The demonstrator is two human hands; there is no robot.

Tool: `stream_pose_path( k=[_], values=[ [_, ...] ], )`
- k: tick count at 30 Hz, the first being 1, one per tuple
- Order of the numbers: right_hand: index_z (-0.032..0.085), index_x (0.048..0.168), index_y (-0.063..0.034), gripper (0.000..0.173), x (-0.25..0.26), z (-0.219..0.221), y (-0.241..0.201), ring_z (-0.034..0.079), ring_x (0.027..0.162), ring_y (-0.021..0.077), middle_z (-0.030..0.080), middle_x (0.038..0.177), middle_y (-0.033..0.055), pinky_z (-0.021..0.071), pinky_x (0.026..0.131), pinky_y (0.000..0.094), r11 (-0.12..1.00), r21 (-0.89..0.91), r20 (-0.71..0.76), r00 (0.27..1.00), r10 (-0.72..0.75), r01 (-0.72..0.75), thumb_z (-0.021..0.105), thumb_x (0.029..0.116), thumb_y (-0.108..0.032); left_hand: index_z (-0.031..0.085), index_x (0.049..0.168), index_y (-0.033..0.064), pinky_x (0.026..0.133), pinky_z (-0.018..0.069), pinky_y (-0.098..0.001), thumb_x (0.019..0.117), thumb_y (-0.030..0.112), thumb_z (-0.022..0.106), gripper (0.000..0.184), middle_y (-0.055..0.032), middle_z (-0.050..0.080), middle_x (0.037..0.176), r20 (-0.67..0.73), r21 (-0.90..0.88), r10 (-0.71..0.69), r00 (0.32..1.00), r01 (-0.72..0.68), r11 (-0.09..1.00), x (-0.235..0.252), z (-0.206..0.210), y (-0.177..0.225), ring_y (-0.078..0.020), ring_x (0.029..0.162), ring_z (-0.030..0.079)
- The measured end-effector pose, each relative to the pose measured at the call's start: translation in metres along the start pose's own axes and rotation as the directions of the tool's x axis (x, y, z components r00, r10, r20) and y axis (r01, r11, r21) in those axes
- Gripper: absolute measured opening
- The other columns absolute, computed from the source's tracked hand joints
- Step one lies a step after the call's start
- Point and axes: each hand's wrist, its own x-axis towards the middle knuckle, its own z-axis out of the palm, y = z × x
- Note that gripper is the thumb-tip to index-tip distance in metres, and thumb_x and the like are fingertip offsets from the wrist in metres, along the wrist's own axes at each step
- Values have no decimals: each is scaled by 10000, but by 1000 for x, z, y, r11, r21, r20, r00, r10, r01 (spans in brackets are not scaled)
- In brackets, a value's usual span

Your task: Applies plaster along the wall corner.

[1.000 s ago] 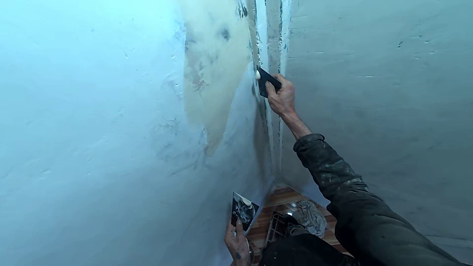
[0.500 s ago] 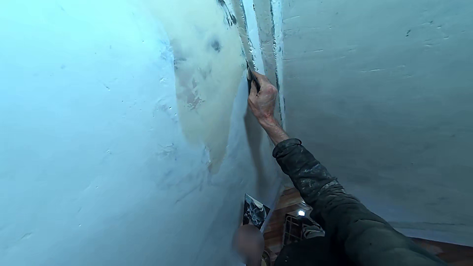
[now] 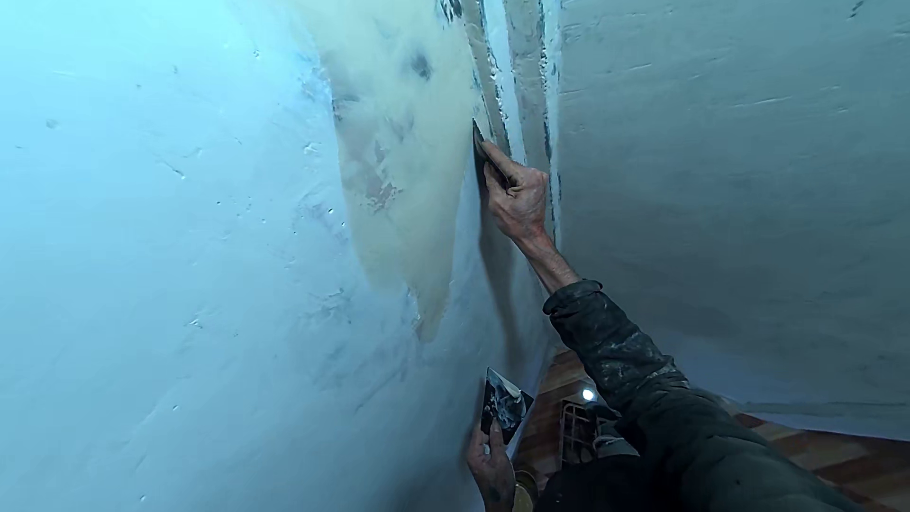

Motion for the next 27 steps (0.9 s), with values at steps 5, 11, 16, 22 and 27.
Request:
stream_pose_path(
  k=[5,11,16,22,27],
  values=[
    [616,1379,34,420,-45,-19,-8,714,1073,251,707,1245,181,567,955,347,993,53,101,988,-114,110,630,959,26,693,992,-118,763,551,-159,904,7,581,189,-83,719,857,41,6,-11,999,11,1000,2,-13,-6,11,779,662],
    [619,1332,106,387,-88,-3,1,635,1285,286,632,1382,229,511,1097,373,951,173,84,958,-273,256,611,950,44,691,953,-95,678,522,-151,897,26,580,174,-40,671,759,40,61,-28,999,26,998,4,-27,-15,20,689,617],
    [717,1188,91,313,-127,11,4,678,1219,312,699,1262,235,550,1060,398,941,190,53,954,-294,279,611,906,4,692,972,-95,672,522,-151,911,41,578,187,-40,670,773,56,96,-51,997,46,994,2,-38,-22,23,681,609],
    [742,1165,55,312,-199,19,-1,673,1231,299,710,1250,221,545,1065,401,945,191,86,955,-285,265,603,895,-20,693,964,-94,710,534,-160,918,48,579,189,-53,678,790,62,99,-44,997,38,994,-1,-50,-30,16,723,627],
    [726,1199,32,337,-271,21,-9,674,1226,311,712,1243,229,508,1101,416,933,217,178,928,-328,288,541,952,-104,683,937,-92,705,531,-162,909,42,583,170,-37,667,775,37,93,-51,998,47,995,-8,-60,-34,20,717,621]
  ],
)
